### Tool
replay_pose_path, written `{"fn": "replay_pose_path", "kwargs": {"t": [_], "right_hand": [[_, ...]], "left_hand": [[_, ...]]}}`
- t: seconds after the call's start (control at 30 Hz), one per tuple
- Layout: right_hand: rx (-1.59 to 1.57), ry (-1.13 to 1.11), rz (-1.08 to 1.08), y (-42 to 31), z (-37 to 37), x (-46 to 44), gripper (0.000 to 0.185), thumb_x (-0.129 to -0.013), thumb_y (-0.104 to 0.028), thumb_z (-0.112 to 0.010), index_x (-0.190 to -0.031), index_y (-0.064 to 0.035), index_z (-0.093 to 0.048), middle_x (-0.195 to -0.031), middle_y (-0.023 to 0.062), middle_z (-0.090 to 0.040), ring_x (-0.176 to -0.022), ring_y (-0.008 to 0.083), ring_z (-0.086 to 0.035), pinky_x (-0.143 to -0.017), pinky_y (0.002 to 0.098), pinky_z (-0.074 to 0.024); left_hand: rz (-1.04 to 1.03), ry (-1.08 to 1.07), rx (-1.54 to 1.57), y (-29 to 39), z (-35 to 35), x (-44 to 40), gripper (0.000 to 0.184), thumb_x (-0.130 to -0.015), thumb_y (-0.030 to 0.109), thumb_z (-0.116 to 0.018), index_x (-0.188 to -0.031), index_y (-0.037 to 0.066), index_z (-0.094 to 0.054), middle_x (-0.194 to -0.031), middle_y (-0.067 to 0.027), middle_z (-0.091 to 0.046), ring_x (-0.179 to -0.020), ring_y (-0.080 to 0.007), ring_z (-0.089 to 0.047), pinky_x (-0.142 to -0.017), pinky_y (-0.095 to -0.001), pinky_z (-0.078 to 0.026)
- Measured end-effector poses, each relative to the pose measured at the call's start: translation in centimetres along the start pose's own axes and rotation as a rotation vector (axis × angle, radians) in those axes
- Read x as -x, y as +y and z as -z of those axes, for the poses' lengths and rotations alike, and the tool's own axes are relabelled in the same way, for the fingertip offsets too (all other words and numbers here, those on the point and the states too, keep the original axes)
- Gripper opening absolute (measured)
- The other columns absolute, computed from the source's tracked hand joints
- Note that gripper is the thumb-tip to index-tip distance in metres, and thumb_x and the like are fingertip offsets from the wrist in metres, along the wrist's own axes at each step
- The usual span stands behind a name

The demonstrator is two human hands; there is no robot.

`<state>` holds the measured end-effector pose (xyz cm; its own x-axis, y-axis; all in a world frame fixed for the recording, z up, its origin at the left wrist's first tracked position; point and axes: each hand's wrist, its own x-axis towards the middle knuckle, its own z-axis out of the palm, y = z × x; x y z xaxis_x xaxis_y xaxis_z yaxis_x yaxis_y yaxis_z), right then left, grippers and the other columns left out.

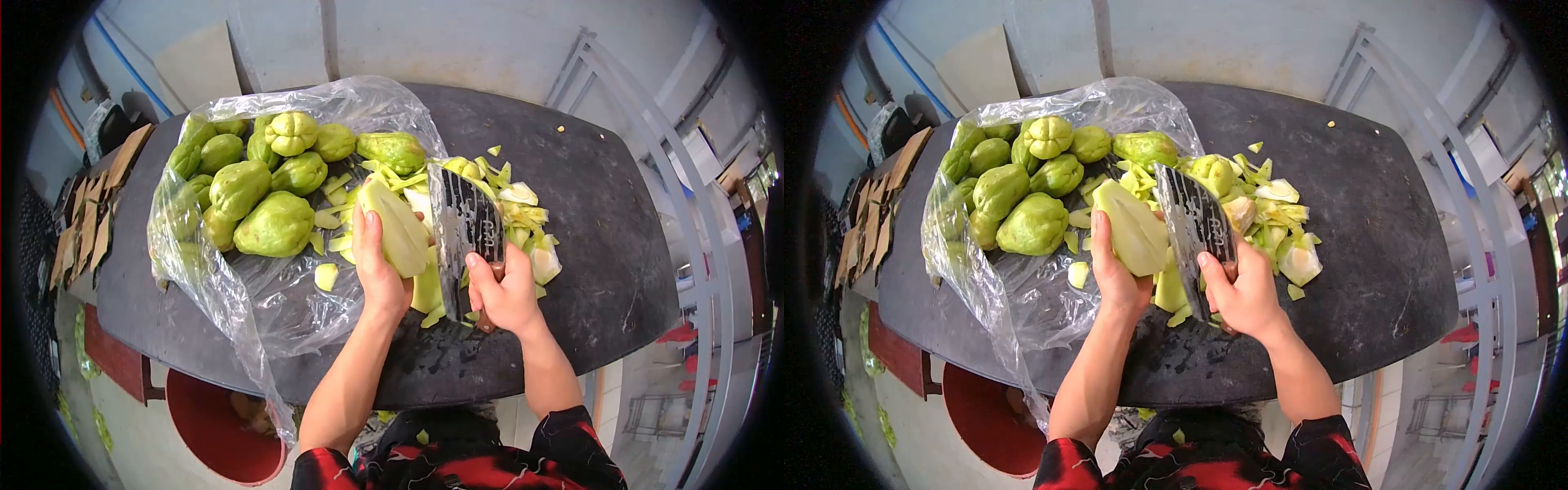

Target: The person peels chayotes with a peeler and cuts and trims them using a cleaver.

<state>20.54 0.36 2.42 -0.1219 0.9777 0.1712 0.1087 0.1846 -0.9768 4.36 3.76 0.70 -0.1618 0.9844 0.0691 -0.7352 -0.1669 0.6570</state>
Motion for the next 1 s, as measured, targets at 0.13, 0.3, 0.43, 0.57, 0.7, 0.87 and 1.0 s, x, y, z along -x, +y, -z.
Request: {"fn": "replay_pose_path", "kwargs": {"t": [0.13,0.3,0.43,0.57,0.7,0.87,1.0], "right_hand": [[0.499,0.103,0.370,-1.1,-1.7,1.2,0.013,-0.092,-0.006,-0.064,-0.087,0.0012,-0.054,-0.059,0.0104,-0.058,-0.047,0.0234,-0.061,-0.044,0.0357,-0.0450],[0.610,0.013,0.449,-1.6,-2.8,2.3,0.014,-0.090,-0.005,-0.063,-0.086,-0.0004,-0.051,-0.068,0.0160,-0.057,-0.057,0.0321,-0.064,-0.048,0.0398,-0.0499],[0.757,-0.047,0.496,-2.5,-3.0,2.9,0.018,-0.085,-0.006,-0.066,-0.090,-0.0025,-0.049,-0.072,0.0130,-0.055,-0.059,0.0298,-0.064,-0.049,0.0387,-0.0523],[0.827,-0.069,0.508,-2.8,-3.3,3.4,0.022,-0.082,-0.006,-0.067,-0.091,-0.0037,-0.047,-0.073,0.0116,-0.053,-0.059,0.0283,-0.064,-0.049,0.0376,-0.0534],[0.801,-0.108,0.416,-3.4,-3.5,3.8,0.013,-0.087,-0.001,-0.062,-0.093,0.0014,-0.051,-0.076,0.0156,-0.056,-0.062,0.0349,-0.062,-0.051,0.0413,-0.0518],[0.822,-0.129,0.402,-3.4,-3.4,3.9,0.013,-0.087,-0.001,-0.062,-0.093,0.0013,-0.051,-0.077,0.0160,-0.056,-0.062,0.0348,-0.061,-0.051,0.0414,-0.0513],[0.811,-0.105,0.431,-3.6,-3.4,4.0,0.013,-0.087,-0.001,-0.062,-0.093,0.0012,-0.051,-0.076,0.0155,-0.055,-0.061,0.0346,-0.061,-0.050,0.0412,-0.0509]], "left_hand": [[-0.081,0.028,-0.046,0.0,-0.2,0.0,0.059,-0.098,0.049,-0.049,-0.147,0.020,-0.034,-0.117,-0.0097,-0.057,-0.108,-0.0261,-0.060,-0.088,-0.0437,-0.053],[-0.247,-0.078,-0.132,-0.3,0.1,0.3,0.071,-0.098,0.048,-0.048,-0.151,0.008,-0.023,-0.120,-0.0171,-0.055,-0.108,-0.0282,-0.061,-0.083,-0.0430,-0.058],[-0.278,-0.085,-0.149,-0.3,-0.6,0.9,0.076,-0.096,0.050,-0.051,-0.152,0.008,-0.020,-0.119,-0.0182,-0.055,-0.108,-0.0289,-0.060,-0.085,-0.0440,-0.058],[-0.318,-0.108,-0.106,-0.3,-0.7,1.0,0.077,-0.096,0.049,-0.052,-0.152,0.008,-0.020,-0.119,-0.0179,-0.055,-0.109,-0.0291,-0.059,-0.085,-0.0440,-0.058],[-0.340,-0.090,-0.088,0.1,-0.6,0.9,0.077,-0.095,0.049,-0.054,-0.152,0.009,-0.020,-0.118,-0.0172,-0.054,-0.110,-0.0287,-0.058,-0.085,-0.0439,-0.057],[-0.349,-0.085,-0.078,0.1,-0.4,0.7,0.078,-0.094,0.049,-0.056,-0.152,0.010,-0.021,-0.117,-0.0167,-0.054,-0.110,-0.0288,-0.058,-0.085,-0.0444,-0.057],[-0.335,-0.075,-0.063,0.1,-0.8,0.9,0.078,-0.094,0.049,-0.056,-0.152,0.010,-0.021,-0.117,-0.0169,-0.054,-0.110,-0.0290,-0.058,-0.085,-0.0450,-0.057]]}}
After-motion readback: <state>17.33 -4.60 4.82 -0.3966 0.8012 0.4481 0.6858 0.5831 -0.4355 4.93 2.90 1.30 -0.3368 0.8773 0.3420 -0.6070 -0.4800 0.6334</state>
